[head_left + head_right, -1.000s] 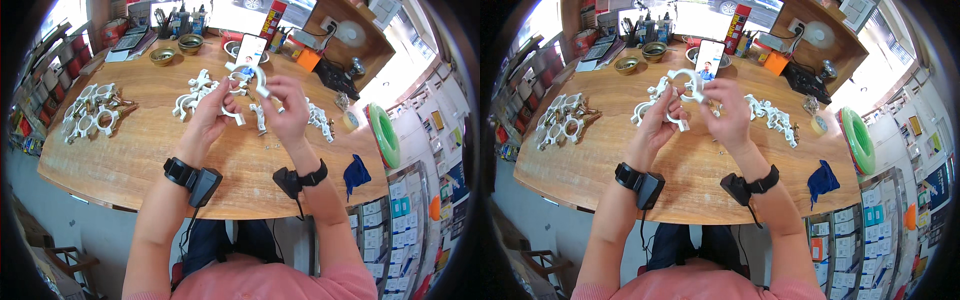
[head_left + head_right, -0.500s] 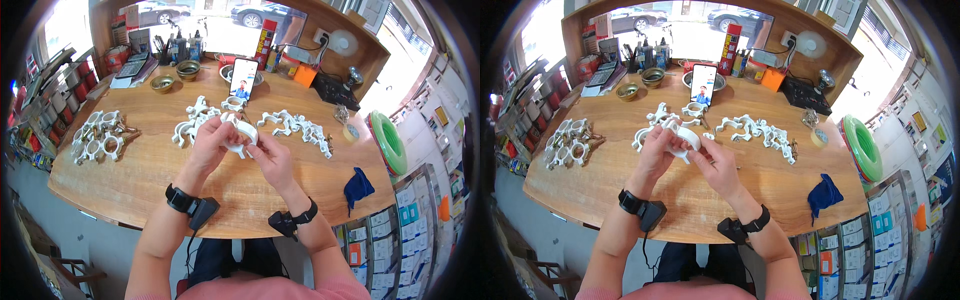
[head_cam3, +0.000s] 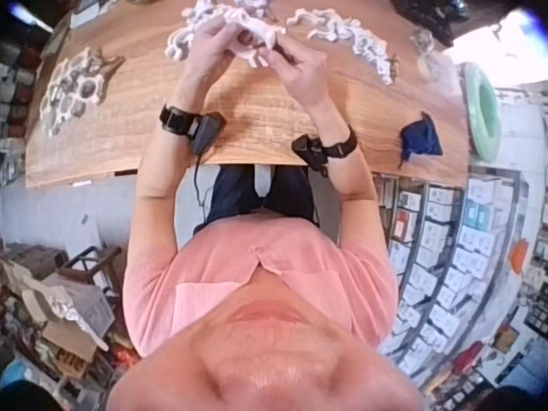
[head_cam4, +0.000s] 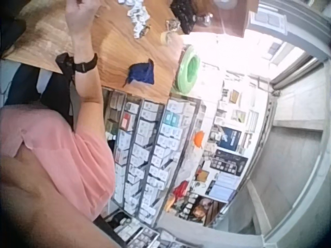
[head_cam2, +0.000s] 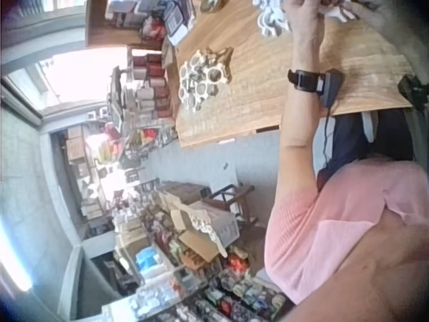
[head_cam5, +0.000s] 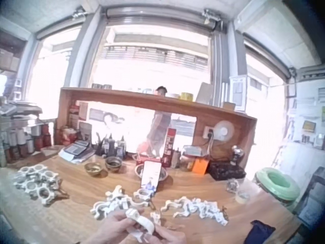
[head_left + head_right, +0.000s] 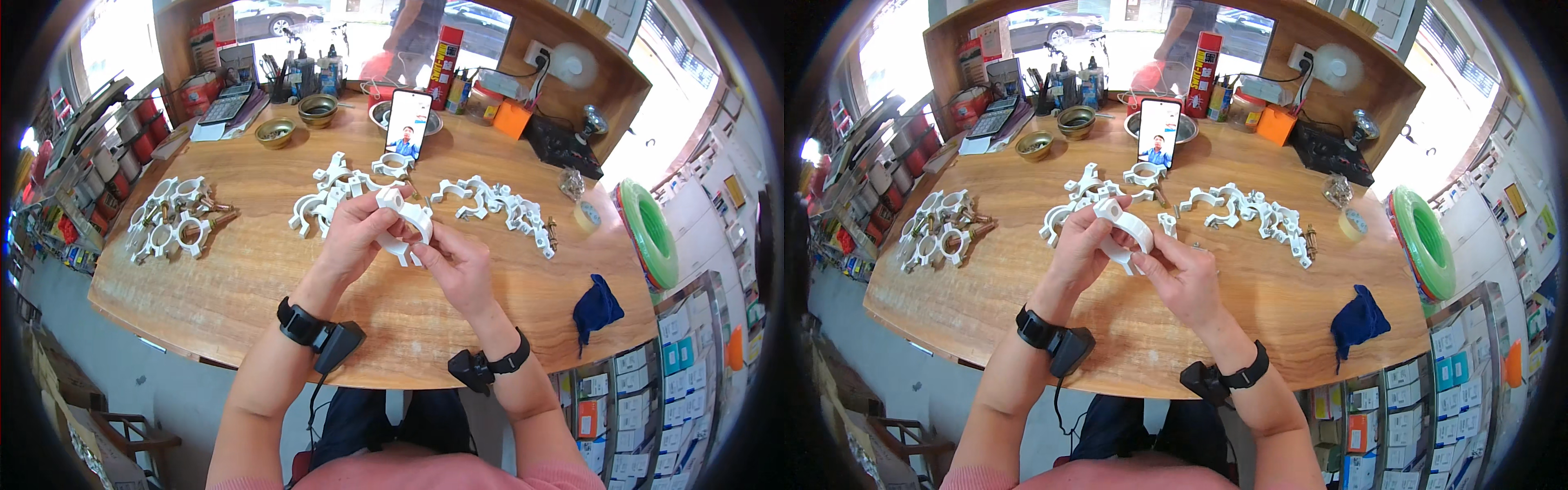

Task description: The person assembles white plastic brackets by inserting metal bolts through the pre-drilled holes and threading nuts onto the bolts by hand, repeating this for several bracket components. The person also retrieves additional small metal parts from various desk drawers and continues the assembly at the wooden workspace.

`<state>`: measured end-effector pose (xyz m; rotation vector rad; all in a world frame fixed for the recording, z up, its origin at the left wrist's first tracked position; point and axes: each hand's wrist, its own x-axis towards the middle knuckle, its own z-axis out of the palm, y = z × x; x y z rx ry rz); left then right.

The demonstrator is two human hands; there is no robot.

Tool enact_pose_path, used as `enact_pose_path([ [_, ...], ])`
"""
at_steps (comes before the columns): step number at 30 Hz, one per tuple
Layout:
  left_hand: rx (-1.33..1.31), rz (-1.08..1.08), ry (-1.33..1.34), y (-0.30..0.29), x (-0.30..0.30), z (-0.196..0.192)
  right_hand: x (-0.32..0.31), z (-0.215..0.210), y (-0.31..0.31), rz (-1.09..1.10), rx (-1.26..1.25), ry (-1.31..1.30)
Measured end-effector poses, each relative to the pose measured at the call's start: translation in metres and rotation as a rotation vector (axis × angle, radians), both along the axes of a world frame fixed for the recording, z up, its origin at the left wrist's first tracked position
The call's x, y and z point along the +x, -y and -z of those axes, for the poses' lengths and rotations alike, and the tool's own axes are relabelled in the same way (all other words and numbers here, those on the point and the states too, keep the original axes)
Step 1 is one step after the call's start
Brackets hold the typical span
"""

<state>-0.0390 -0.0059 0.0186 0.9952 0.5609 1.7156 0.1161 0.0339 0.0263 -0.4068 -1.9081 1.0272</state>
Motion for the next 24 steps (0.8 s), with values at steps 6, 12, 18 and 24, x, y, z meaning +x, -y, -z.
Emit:
enact_pose_path([
  [6, 0.021, 0.008, -0.066, 0.004, 0.002, -0.001, 0.002, -0.004, 0.004, 0.029, 0.043, 0.059],
  [12, -0.012, 0.023, 0.002, 0.007, 0.006, 0.000, 0.003, -0.001, 0.007, 0.019, 0.028, 0.008],
  [18, -0.023, -0.050, 0.049, 0.004, 0.007, 0.002, 0.023, -0.028, 0.009, 0.078, -0.009, 0.226],
  [24, -0.038, -0.058, 0.046, -0.003, 0.000, 0.005, 0.078, -0.051, -0.053, 0.214, 0.013, 0.431],
])
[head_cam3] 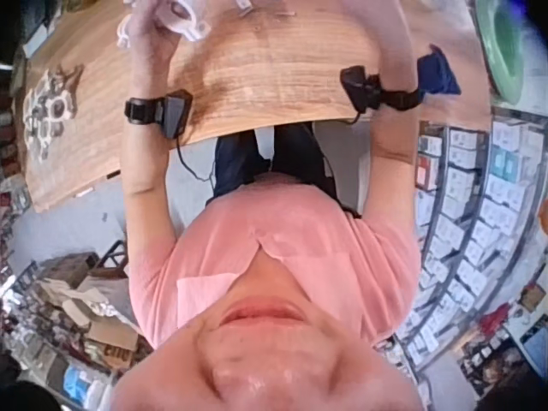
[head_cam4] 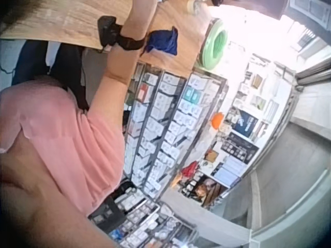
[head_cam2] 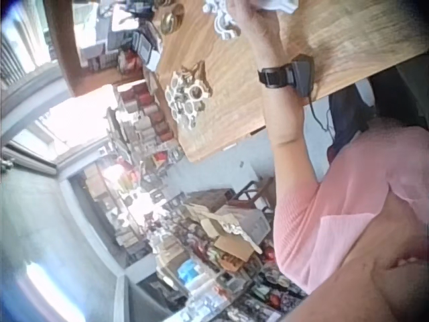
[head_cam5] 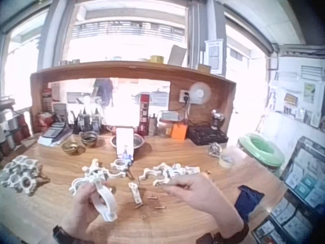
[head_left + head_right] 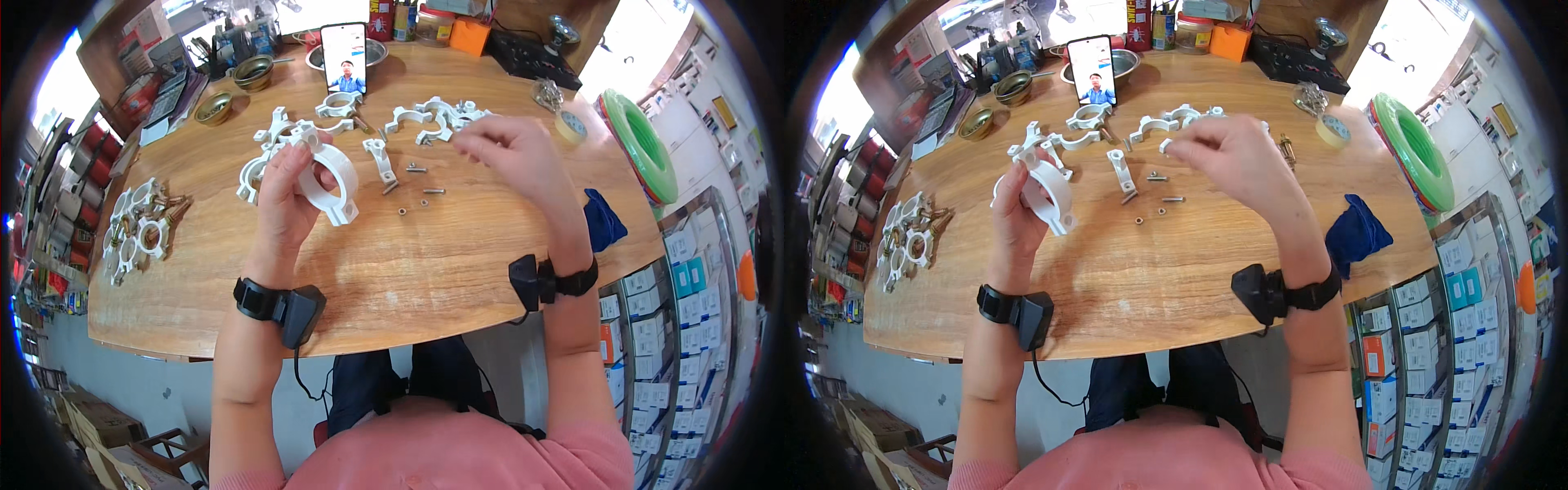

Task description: The person assembles white plastic brackets by inserting metal bolts through the pre-drilled holes and threading nuts onto the bolts by hand, repeating this for several bracket components. The person also retrieves additional small metal parts from various desk drawers and continues the assembly at the wooden workspace.

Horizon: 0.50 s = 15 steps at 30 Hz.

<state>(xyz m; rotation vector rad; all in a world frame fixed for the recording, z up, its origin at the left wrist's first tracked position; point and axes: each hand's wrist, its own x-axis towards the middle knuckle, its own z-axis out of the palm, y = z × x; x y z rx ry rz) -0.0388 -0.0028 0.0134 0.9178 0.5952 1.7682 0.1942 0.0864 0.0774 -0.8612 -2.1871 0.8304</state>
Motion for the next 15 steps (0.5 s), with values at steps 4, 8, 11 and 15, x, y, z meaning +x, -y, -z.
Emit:
enact_pose_path([
  [4, -0.013, -0.037, -0.061, 0.002, -0.003, 0.000, -0.005, 0.041, -0.022, -0.065, 0.260, 0.575],
  [8, -0.046, 0.003, -0.151, 0.007, -0.007, 0.008, -0.012, 0.068, -0.018, -0.117, 0.309, 0.447],
  [11, -0.035, 0.103, -0.093, 0.006, 0.001, 0.009, -0.007, 0.077, -0.020, -0.092, 0.301, 0.565],
  [15, -0.049, 0.122, -0.059, 0.014, 0.011, 0.003, -0.003, 0.074, -0.013, -0.033, 0.325, 0.554],
])
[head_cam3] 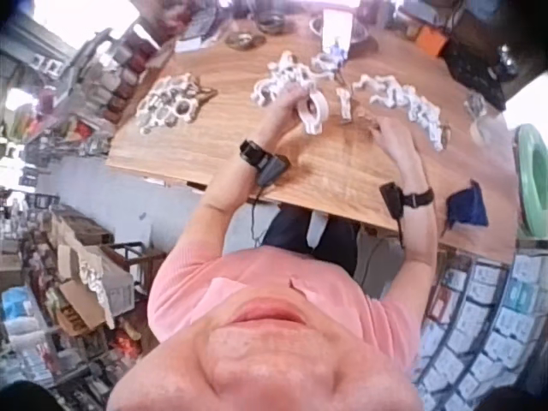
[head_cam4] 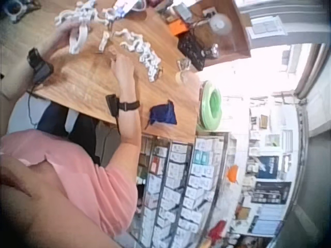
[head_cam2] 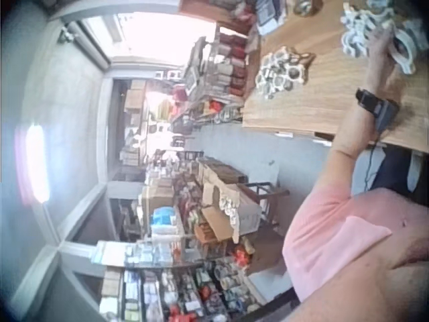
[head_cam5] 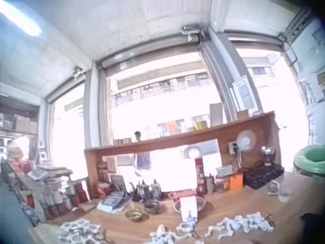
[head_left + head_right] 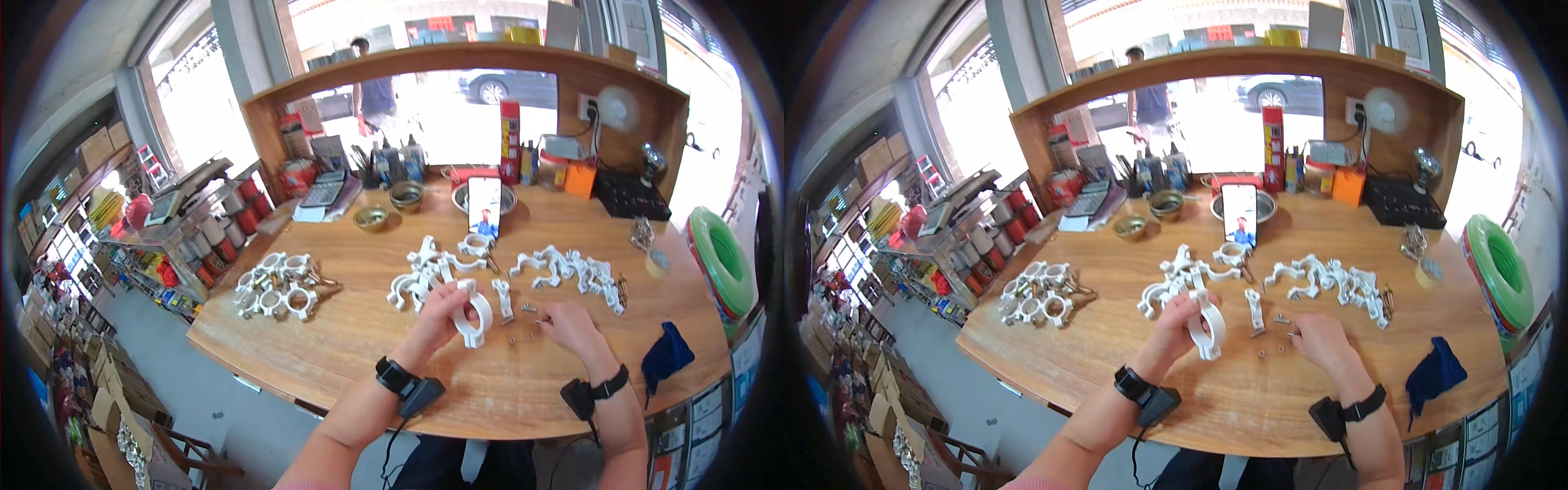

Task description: The person assembles white plastic brackets by inserting metal bolts through the pre-drilled holes and threading nuts onto the bolts by hand, repeating this for several bracket components. The person also retrieves additional small metal parts from various desk drawers and continues the assembly at the wooden workspace.

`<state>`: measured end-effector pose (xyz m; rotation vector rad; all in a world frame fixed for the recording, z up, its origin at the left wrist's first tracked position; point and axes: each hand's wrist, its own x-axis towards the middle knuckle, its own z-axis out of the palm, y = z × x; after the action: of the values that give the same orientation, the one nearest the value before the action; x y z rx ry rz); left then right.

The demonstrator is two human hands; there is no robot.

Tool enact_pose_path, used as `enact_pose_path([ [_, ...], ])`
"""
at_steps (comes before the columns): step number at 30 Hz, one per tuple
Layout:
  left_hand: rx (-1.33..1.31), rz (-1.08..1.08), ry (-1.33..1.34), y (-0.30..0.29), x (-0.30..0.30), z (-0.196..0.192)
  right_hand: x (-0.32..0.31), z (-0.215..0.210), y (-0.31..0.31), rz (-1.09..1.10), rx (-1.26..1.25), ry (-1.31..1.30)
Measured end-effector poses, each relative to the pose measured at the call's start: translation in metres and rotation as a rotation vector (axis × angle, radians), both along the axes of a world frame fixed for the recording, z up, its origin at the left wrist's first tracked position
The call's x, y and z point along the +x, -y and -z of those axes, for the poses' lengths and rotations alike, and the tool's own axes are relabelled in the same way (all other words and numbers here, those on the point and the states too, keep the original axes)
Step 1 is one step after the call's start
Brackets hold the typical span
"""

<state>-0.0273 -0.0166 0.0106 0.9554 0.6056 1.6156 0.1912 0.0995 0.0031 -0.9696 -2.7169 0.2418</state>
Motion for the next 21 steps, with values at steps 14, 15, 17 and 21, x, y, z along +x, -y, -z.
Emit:
enact_pose_path([
  [14, 0.139, -0.002, -0.080, -0.007, -0.004, -0.007, -0.063, -0.060, 0.063, -0.231, -0.584, -1.232],
  [15, 0.143, -0.019, -0.068, -0.007, -0.001, -0.006, -0.064, -0.056, 0.063, -0.203, -0.597, -1.222],
  [17, 0.154, -0.024, -0.099, -0.009, 0.000, -0.004, -0.063, -0.049, 0.063, -0.238, -0.502, -1.213],
  [21, 0.165, -0.108, -0.212, -0.007, 0.011, -0.009, -0.065, -0.043, 0.065, -0.259, -0.390, -1.218],
])
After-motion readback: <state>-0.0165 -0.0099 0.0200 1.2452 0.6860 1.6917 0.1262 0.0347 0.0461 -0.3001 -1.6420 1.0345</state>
